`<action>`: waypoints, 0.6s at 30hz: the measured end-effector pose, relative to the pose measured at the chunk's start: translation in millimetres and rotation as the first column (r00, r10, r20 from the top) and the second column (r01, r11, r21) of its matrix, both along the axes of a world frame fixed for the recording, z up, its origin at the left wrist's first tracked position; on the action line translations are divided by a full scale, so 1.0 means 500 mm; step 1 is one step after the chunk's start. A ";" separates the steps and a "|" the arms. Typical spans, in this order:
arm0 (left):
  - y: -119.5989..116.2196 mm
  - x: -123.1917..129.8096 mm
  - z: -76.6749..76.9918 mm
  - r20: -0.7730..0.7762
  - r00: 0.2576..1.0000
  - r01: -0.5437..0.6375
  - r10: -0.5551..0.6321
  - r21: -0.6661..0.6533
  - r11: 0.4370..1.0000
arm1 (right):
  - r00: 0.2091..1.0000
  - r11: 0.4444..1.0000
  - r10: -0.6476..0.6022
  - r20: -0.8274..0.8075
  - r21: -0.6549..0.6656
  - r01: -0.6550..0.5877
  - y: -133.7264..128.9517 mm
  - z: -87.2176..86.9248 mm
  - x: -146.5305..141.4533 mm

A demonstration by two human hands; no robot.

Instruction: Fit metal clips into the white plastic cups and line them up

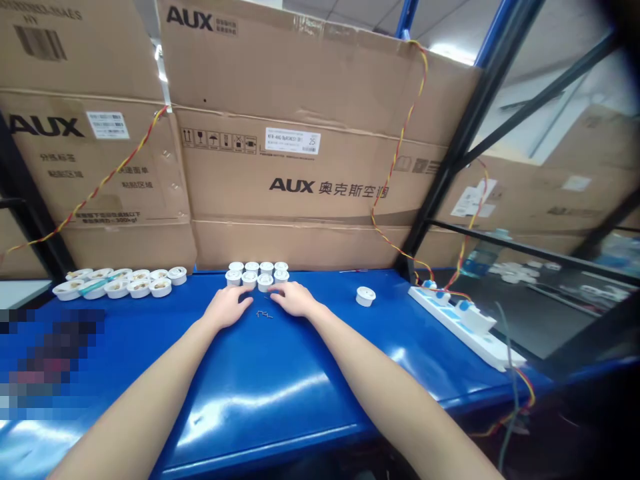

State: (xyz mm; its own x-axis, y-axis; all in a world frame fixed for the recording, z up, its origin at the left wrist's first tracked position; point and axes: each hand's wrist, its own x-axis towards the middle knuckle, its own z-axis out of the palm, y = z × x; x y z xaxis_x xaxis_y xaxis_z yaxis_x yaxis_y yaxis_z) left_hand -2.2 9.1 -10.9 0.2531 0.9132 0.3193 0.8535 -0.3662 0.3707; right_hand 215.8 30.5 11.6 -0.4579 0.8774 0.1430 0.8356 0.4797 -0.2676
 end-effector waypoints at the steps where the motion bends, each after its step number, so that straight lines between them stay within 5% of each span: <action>1: 0.001 0.002 -0.001 -0.025 1.000 0.010 -0.010 -0.003 1.000 | 1.000 1.000 -0.006 0.018 -0.002 0.006 0.001 0.000 -0.001; 12: 0.008 0.006 0.001 -0.064 0.990 0.121 -0.124 -0.043 0.992 | 0.988 0.997 -0.076 0.134 0.008 0.075 0.003 0.016 -0.018; 16: -0.003 0.008 0.007 -0.005 0.985 0.170 -0.171 -0.094 0.981 | 0.925 0.934 -0.355 0.137 0.085 0.346 0.012 0.070 0.052; 18: -0.009 0.016 0.010 0.011 0.981 0.194 -0.194 -0.134 0.972 | 0.814 0.817 -0.573 0.093 0.139 0.559 0.021 0.089 0.114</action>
State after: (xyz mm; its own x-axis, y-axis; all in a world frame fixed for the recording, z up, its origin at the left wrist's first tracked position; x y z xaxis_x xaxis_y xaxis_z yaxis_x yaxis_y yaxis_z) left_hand 5.9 4.7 -5.9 0.4301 0.8811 0.1965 0.7718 -0.4718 0.4263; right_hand 272.7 40.8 56.2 0.0958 0.9707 0.2204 0.9904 -0.0707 -0.1191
